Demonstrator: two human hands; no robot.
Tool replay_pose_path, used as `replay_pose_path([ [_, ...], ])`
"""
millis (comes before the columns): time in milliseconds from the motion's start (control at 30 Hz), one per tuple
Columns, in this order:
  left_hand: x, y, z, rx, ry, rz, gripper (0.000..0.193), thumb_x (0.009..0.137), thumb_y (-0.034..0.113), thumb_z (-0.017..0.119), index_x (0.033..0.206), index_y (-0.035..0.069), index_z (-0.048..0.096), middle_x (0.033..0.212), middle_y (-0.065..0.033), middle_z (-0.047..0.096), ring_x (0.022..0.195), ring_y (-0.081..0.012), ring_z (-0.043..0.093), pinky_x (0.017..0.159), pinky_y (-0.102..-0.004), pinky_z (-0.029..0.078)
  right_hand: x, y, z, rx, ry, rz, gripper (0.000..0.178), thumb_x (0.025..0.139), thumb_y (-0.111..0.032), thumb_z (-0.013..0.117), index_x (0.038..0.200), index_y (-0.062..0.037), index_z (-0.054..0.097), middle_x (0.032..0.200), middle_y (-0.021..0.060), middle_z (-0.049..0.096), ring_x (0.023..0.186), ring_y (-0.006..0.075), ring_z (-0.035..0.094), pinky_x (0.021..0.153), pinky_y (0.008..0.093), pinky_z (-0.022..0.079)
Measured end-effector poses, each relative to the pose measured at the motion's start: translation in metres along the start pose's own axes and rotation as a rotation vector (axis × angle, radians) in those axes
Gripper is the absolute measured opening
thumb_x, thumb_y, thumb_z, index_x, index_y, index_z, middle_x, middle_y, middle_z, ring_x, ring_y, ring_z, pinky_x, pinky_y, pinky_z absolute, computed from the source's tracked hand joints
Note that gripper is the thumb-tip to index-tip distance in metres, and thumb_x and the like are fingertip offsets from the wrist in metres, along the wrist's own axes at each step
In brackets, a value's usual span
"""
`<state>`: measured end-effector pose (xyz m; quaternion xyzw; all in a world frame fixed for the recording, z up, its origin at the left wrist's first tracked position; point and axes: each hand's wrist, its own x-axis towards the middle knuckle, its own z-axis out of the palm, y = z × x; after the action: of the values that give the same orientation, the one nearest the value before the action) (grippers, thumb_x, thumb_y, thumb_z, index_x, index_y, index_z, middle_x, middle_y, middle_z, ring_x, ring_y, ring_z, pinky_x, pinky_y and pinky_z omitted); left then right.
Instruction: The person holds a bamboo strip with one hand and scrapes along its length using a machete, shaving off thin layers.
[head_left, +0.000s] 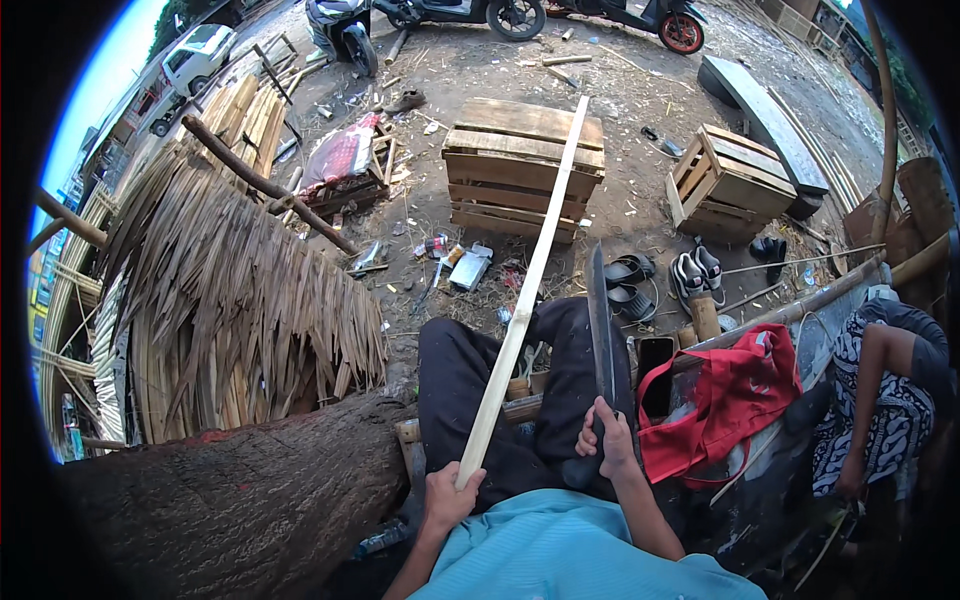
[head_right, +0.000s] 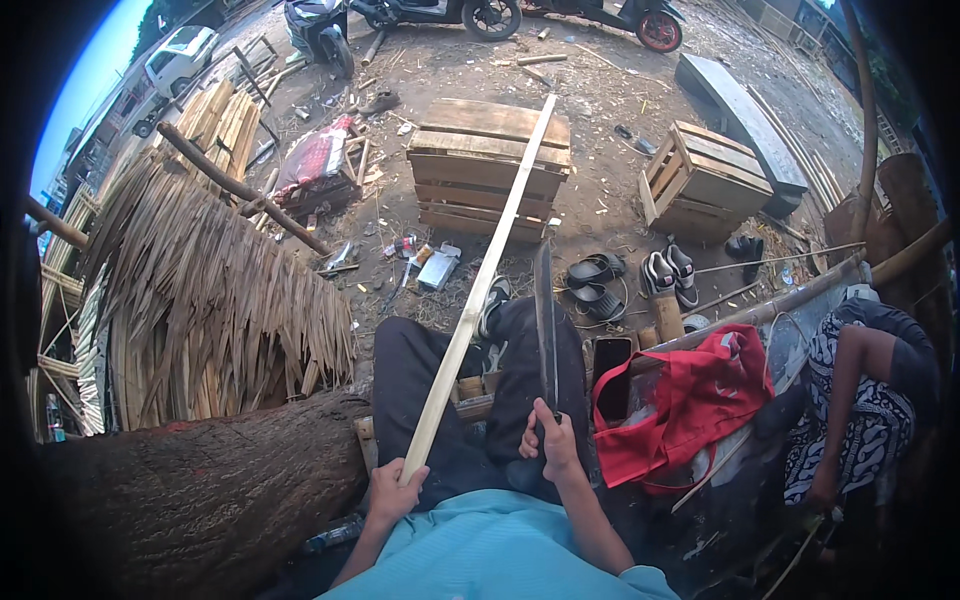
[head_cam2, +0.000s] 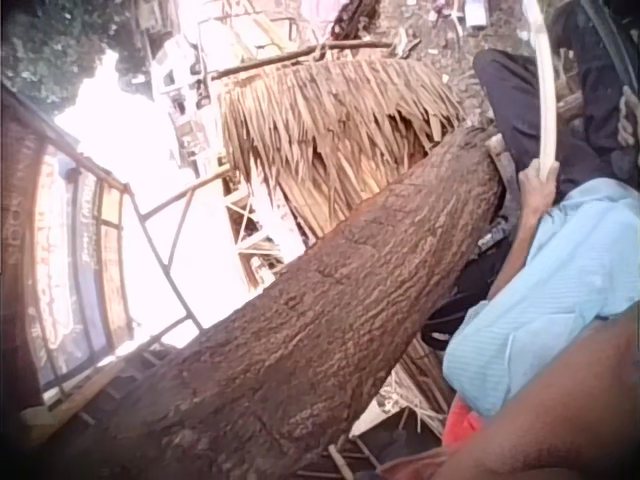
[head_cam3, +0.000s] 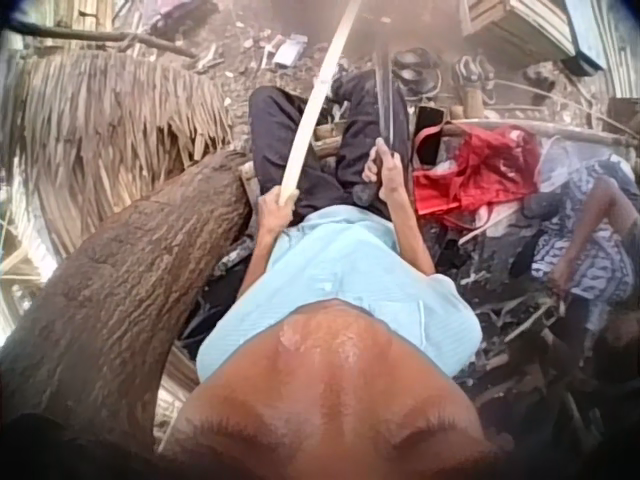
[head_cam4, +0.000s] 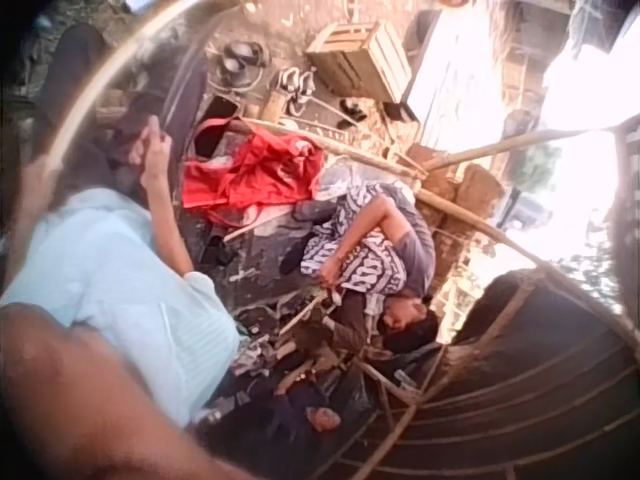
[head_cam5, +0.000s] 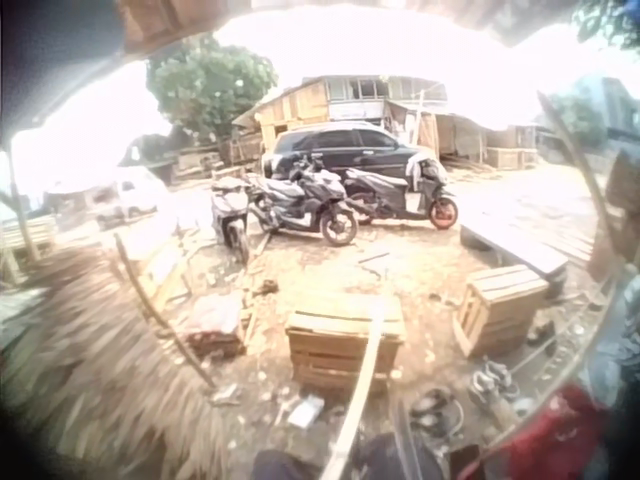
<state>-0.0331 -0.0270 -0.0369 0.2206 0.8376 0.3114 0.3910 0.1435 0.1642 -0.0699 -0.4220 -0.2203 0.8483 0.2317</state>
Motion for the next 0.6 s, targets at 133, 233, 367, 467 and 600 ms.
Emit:
replay_pose_path([
  [133, 0.024, 0.032, 0.002, -0.181, 0.054, 0.149, 0.024, 0.084, 0.02, 0.067, 0.075, 0.0, 0.059, 0.055, -0.0019, 0.057, 0.044, -0.007, 0.054, 0.039, -0.0216, 0.043, -0.007, -0.003, -0.004, 0.011, -0.015, -0.031, 0.038, 0.089, -0.039, 0.057, 0.072, -0.007, 0.048, 0.047, 0.0026, 0.04, 0.035, 0.0129, 0.04, 0.039, 0.0289, 0.035],
  [233, 0.056, 0.069, -0.031, -0.295, 0.126, 0.295, 0.022, 0.085, 0.017, 0.065, 0.077, -0.001, 0.058, 0.057, -0.0018, 0.056, 0.047, -0.0071, 0.055, 0.044, -0.0212, 0.044, -0.01, -0.004, -0.009, -0.004, -0.001, -0.065, 0.037, 0.09, -0.038, 0.057, 0.072, -0.0069, 0.048, 0.047, 0.0028, 0.04, 0.036, 0.0131, 0.04, 0.039, 0.0289, 0.035],
  [367, 0.09, 0.14, -0.063, -0.427, -0.004, 0.45, 0.019, 0.089, 0.01, 0.058, 0.102, 0.0, 0.049, 0.079, -0.0075, 0.061, 0.058, -0.0106, 0.061, 0.052, -0.0212, 0.05, -0.006, -0.009, -0.016, 0.03, 0.037, -0.071, 0.037, 0.09, -0.038, 0.056, 0.072, -0.0072, 0.047, 0.047, 0.0029, 0.04, 0.035, 0.0131, 0.039, 0.039, 0.029, 0.035],
  [467, 0.098, 0.173, -0.067, -0.617, -0.38, 0.409, 0.02, 0.091, 0.01, 0.053, 0.108, 0.003, 0.044, 0.076, -0.0072, 0.059, 0.053, -0.0105, 0.057, 0.049, -0.0217, 0.048, -0.003, -0.012, -0.013, 0.048, 0.034, -0.067, 0.038, 0.09, -0.039, 0.055, 0.072, -0.0073, 0.047, 0.047, 0.0029, 0.04, 0.035, 0.0133, 0.039, 0.039, 0.0292, 0.035],
  [600, 0.154, 0.145, 0.0, -0.474, 0.011, 0.353, 0.017, 0.093, 0.013, 0.046, 0.1, 0.003, 0.035, 0.072, -0.011, 0.056, 0.052, -0.0199, 0.054, 0.049, -0.0346, 0.045, -0.002, -0.008, -0.007, 0.074, 0.026, -0.045, 0.038, 0.09, -0.039, 0.055, 0.072, -0.007, 0.047, 0.047, 0.0029, 0.039, 0.036, 0.0137, 0.039, 0.039, 0.0295, 0.035],
])
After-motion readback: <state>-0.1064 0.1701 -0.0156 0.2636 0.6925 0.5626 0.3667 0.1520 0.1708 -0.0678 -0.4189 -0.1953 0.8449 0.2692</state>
